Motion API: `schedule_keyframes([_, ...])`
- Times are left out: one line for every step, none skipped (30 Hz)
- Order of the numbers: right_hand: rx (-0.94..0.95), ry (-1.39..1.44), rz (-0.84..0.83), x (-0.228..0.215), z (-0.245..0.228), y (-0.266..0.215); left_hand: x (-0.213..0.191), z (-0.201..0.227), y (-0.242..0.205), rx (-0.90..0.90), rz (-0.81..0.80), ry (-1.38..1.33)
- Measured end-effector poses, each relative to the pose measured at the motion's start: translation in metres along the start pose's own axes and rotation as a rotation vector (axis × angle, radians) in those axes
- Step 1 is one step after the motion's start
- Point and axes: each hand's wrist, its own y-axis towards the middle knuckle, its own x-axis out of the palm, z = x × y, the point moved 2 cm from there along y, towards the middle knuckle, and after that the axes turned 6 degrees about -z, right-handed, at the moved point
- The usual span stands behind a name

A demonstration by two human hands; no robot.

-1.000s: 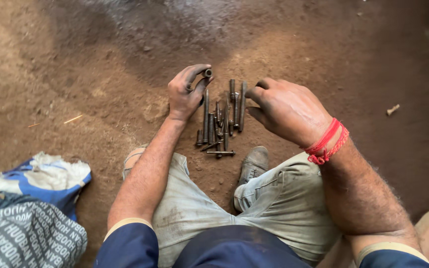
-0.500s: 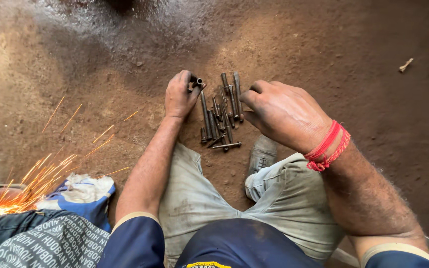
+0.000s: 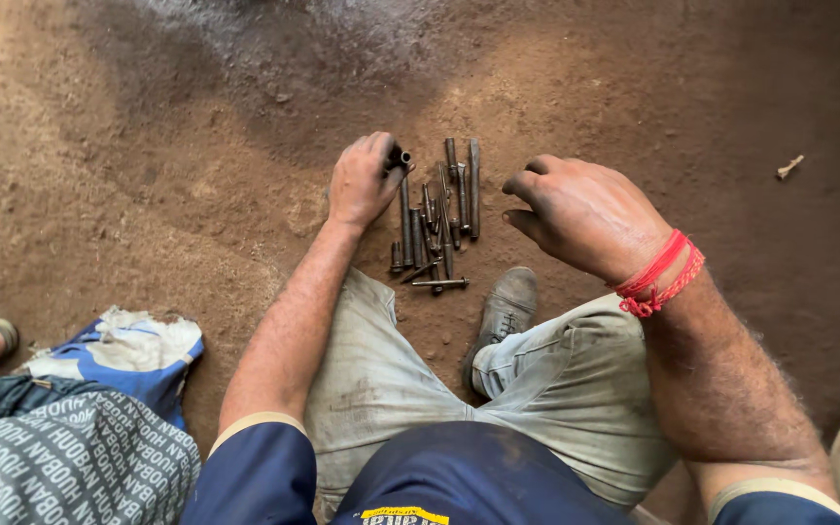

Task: The person sits on the ground and pours liquid from a plastic bottle onto a pile of metal rods and bolts. The person then picks up individual metal parts, inserts them into a hollow tube, and places them back on the ground.

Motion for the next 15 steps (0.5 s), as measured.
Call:
schedule_keyframes([-0.011, -0.007, -0.002, 0.0, 0.0, 0.002, -0.001, 0.002, 0.0, 0.005, -0.003, 0.005])
schedule_keyframes([-0.017, -0.012, -0.002, 0.0, 0.001, 0.004, -0.003, 0.003, 0.001, 0.015, -0.01, 0.011])
schedule_keyframes([-0.024, -0.017, -0.002, 0.0, 0.001, 0.007, -0.005, 0.005, 0.002, 0.025, -0.017, 0.016])
schedule_keyframes([-0.029, -0.012, 0.002, 0.0, 0.001, 0.008, -0.006, 0.006, 0.003, 0.03, -0.012, 0.008])
schedule_keyframes([-0.035, -0.008, 0.006, 0.0, 0.002, 0.009, -0.008, 0.007, 0.003, 0.034, -0.008, 0.0])
schedule_keyframes([-0.039, -0.003, 0.012, -0.001, 0.002, 0.01, -0.01, 0.008, 0.004, 0.041, -0.003, -0.008])
schedule_keyframes([-0.036, -0.008, 0.008, -0.002, 0.002, 0.011, -0.01, 0.009, 0.005, 0.035, -0.012, -0.008])
schedule_keyframes([-0.033, -0.011, 0.007, -0.002, 0.003, 0.012, -0.011, 0.01, 0.005, 0.031, -0.021, -0.006])
schedule_keyframes([-0.031, -0.014, 0.005, -0.003, 0.004, 0.013, -0.01, 0.012, 0.006, 0.026, -0.03, -0.004])
schedule_keyframes([-0.04, -0.003, 0.015, -0.004, 0.004, 0.015, -0.01, 0.013, 0.007, 0.023, -0.033, 0.001])
schedule_keyframes([-0.049, 0.007, 0.026, -0.005, 0.004, 0.016, -0.01, 0.013, 0.007, 0.019, -0.036, 0.007])
schedule_keyframes([-0.057, 0.019, 0.037, -0.005, 0.004, 0.017, -0.009, 0.014, 0.008, 0.018, -0.041, 0.011])
schedule_keyframes([-0.059, 0.018, 0.04, -0.005, 0.005, 0.018, -0.008, 0.014, 0.009, 0.014, -0.046, 0.019])
schedule_keyframes([-0.061, 0.017, 0.042, -0.005, 0.005, 0.019, -0.006, 0.014, 0.008, 0.009, -0.051, 0.025])
schedule_keyframes([-0.064, 0.015, 0.043, -0.005, 0.005, 0.019, -0.005, 0.014, 0.008, 0.004, -0.055, 0.031])
